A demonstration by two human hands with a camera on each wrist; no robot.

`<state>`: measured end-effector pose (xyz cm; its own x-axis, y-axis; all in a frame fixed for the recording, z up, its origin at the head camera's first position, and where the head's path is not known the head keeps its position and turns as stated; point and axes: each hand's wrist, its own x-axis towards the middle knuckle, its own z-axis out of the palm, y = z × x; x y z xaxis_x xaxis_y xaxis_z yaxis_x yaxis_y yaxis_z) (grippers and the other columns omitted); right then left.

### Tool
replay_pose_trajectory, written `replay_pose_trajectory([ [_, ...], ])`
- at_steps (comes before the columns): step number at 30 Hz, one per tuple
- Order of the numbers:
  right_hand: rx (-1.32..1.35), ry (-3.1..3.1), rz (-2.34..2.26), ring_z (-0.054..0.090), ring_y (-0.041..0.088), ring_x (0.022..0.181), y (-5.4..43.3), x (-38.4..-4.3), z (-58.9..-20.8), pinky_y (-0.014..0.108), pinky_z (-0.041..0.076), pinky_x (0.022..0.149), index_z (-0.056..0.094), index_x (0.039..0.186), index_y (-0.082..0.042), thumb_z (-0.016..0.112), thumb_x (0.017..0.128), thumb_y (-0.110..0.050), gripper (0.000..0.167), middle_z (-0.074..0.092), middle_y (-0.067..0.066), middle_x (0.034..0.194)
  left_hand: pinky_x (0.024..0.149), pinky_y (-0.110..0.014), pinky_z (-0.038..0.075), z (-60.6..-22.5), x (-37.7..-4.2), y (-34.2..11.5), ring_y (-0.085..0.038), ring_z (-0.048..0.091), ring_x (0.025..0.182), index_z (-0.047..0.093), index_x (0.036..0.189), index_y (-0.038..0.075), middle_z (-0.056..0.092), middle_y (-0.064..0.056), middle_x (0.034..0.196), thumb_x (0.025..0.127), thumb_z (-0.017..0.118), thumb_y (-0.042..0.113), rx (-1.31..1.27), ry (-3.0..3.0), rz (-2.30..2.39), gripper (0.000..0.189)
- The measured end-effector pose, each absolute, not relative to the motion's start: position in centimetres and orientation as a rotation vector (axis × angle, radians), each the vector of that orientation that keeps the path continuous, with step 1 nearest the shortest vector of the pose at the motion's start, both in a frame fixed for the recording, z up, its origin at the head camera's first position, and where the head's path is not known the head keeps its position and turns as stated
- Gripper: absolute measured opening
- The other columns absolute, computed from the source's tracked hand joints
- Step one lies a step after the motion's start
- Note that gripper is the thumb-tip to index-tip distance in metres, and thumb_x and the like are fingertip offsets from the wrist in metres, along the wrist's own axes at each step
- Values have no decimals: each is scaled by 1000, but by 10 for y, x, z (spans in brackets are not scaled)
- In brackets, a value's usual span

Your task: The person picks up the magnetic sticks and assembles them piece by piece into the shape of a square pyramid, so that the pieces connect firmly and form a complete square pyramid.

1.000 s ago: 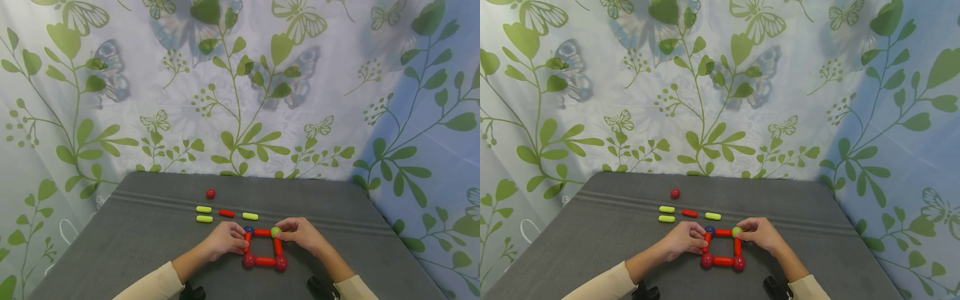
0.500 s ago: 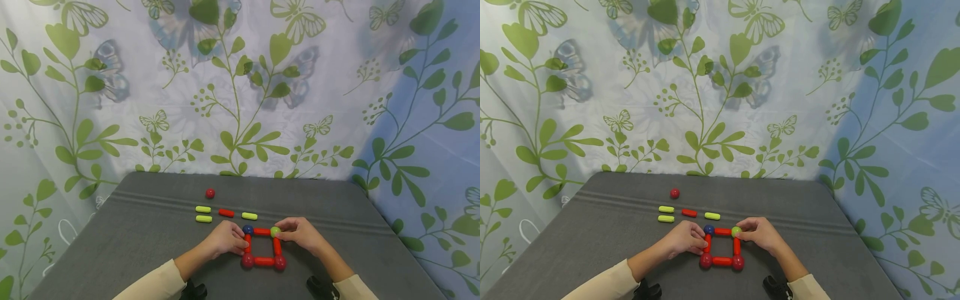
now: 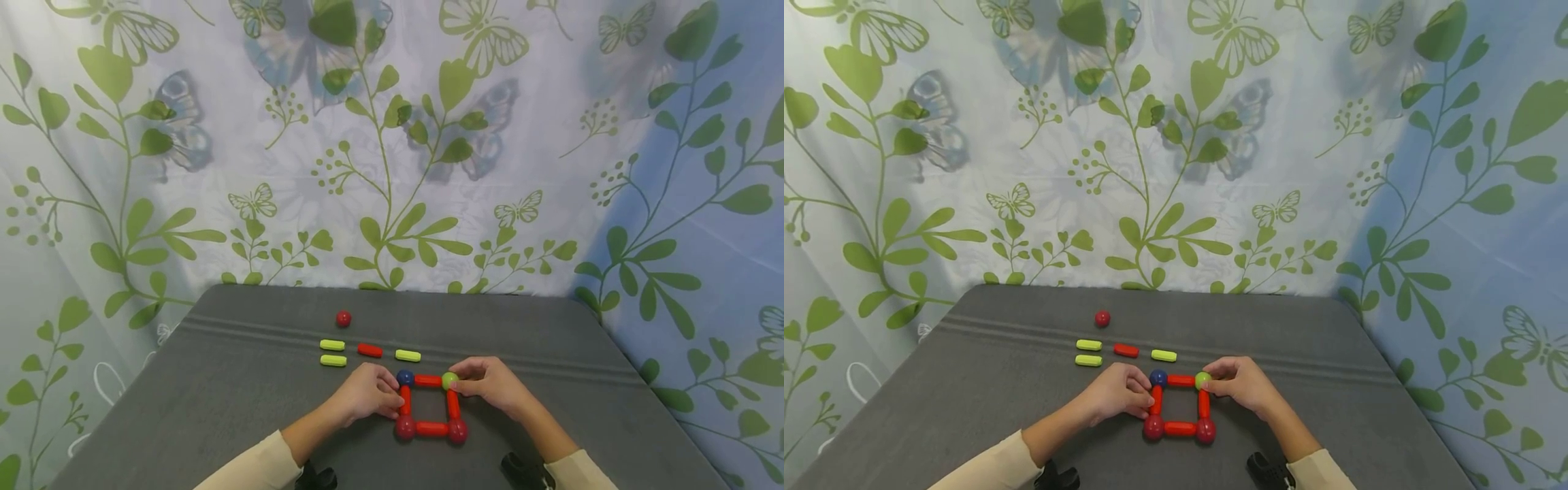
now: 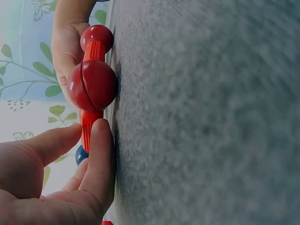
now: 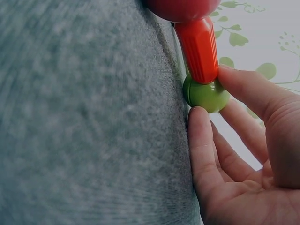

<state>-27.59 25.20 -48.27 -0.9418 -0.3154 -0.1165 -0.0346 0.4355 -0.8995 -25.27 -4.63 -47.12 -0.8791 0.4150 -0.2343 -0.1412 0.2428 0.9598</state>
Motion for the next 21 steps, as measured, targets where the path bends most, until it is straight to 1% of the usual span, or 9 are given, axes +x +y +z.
replay_pose_trajectory([
  [5, -304, 2420, -1513, 68, 18, 83, 252, -276, -483, 31, 58, 69, 74, 118, -4, 82, 88, -24, 36, 75, 7, 102, 67, -37, 63, -474, -256, -57, -23, 75, 70, 64, 106, -6, 71, -10, 87, 86, 79, 0, 347, 2242, 1612, 25],
  [9, -299, 2415, -1515, 68, 18, 83, 252, -277, -483, 31, 58, 69, 74, 118, -5, 82, 88, -24, 37, 75, 7, 103, 67, -31, 60, -475, -265, -74, -15, 71, 70, 67, 105, -2, 70, -5, 87, 88, 79, 5, 513, 2491, 1440, 22],
  [12, -293, 2414, -1514, 68, 19, 83, 252, -278, -482, 32, 58, 69, 74, 119, -4, 82, 88, -24, 37, 75, 7, 103, 68, -27, 56, -473, -274, -90, -9, 65, 74, 70, 103, 2, 70, 0, 87, 88, 79, 7, 619, 2692, 1280, 18],
  [14, -291, 2411, -1513, 68, 18, 83, 252, -278, -482, 32, 58, 69, 74, 119, -4, 82, 88, -24, 38, 75, 7, 103, 70, -26, 54, -471, -280, -101, -8, 63, 77, 71, 102, 5, 70, 3, 88, 89, 79, 8, 664, 2779, 1198, 16],
  [17, -285, 2402, -1516, 68, 19, 83, 252, -279, -482, 32, 58, 70, 74, 119, -4, 82, 88, -23, 38, 75, 7, 104, 72, -26, 54, -469, -289, -116, -9, 63, 81, 73, 102, 6, 71, 3, 90, 88, 79, 8, 720, 2859, 1113, 15],
  [21, -281, 2395, -1517, 68, 18, 84, 252, -279, -482, 33, 58, 71, 73, 119, -3, 82, 88, -23, 38, 75, 7, 105, 78, -33, 56, -466, -297, -131, -18, 67, 88, 75, 104, 5, 72, -2, 97, 88, 79, 7, 780, 2923, 1038, 16],
])
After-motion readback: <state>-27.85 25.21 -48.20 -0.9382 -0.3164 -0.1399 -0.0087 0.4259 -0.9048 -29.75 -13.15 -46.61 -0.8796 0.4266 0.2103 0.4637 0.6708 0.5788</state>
